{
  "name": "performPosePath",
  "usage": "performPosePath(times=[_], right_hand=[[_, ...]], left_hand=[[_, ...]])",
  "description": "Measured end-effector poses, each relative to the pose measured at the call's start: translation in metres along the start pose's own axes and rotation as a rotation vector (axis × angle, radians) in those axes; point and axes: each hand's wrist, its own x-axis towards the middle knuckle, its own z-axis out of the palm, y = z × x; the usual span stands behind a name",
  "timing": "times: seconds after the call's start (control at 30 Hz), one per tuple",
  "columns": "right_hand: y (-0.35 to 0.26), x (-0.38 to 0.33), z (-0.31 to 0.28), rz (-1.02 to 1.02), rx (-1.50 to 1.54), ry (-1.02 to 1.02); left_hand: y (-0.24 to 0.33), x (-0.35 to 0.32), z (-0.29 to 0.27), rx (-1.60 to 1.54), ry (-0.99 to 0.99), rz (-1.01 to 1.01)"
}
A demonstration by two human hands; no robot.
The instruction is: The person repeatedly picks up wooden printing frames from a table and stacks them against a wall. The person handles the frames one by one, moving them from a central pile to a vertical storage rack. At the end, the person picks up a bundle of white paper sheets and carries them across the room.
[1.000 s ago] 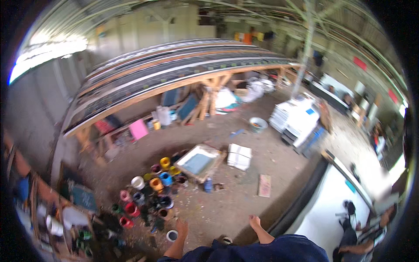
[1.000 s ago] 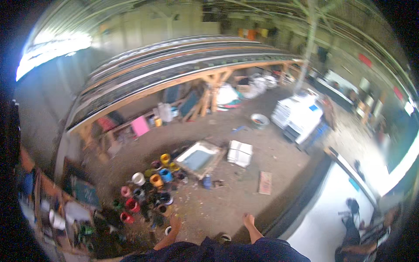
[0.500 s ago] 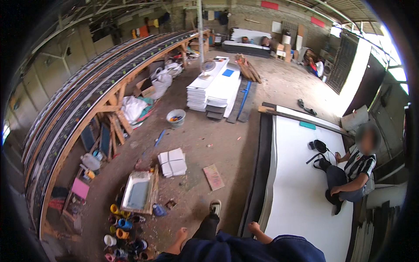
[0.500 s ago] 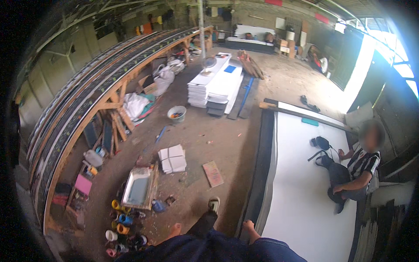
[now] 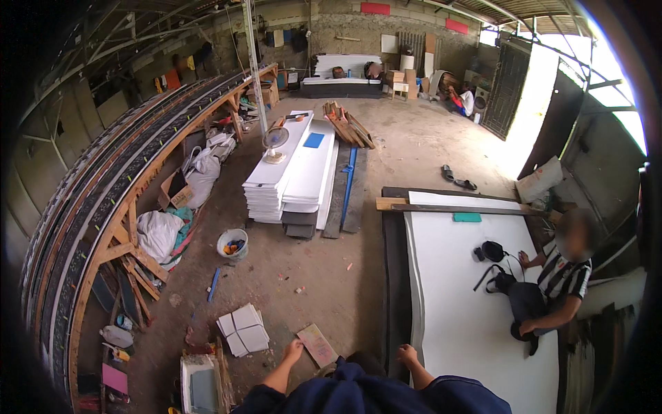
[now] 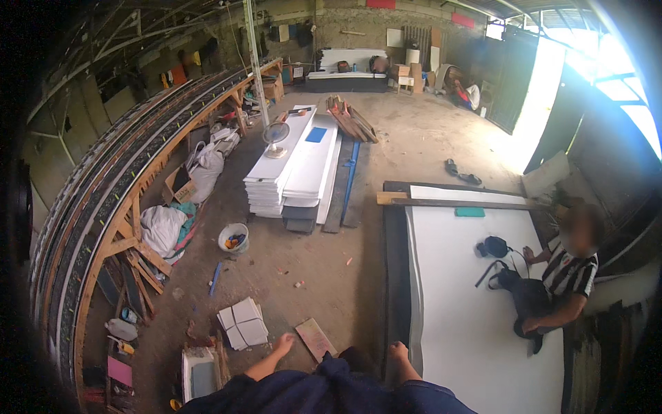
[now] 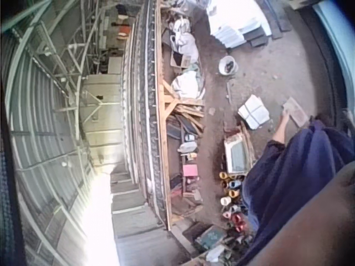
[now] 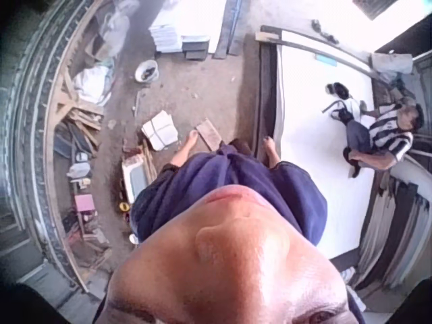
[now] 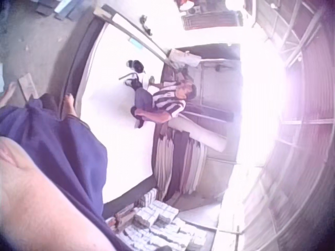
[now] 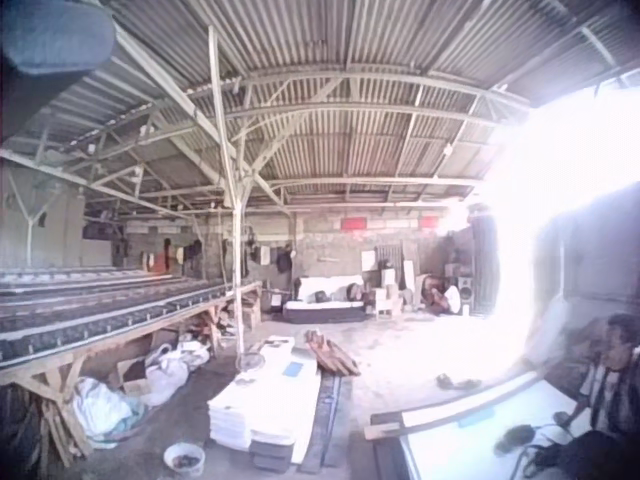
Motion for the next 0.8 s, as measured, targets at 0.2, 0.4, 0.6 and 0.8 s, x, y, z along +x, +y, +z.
performPosePath(times=[0.2, 0.4, 0.6, 0.8], right_hand=[[-0.041, 0.092, -0.021, 0.230, -0.332, -0.273], [-0.056, 0.268, -0.038, -0.095, -0.852, -0.637], [-0.218, 0.410, -0.079, -0.205, -0.816, -0.364], [-0.363, 0.540, -0.092, -0.216, -0.210, -0.084]], left_hand=[[0.162, 0.167, 0.017, 0.173, -0.085, 0.267], [0.218, 0.245, 0.009, 0.120, -0.189, 0.203], [0.171, 0.272, 0.009, -0.081, 0.018, -0.280], [0.119, 0.344, 0.025, 0.385, -0.480, -0.258]])
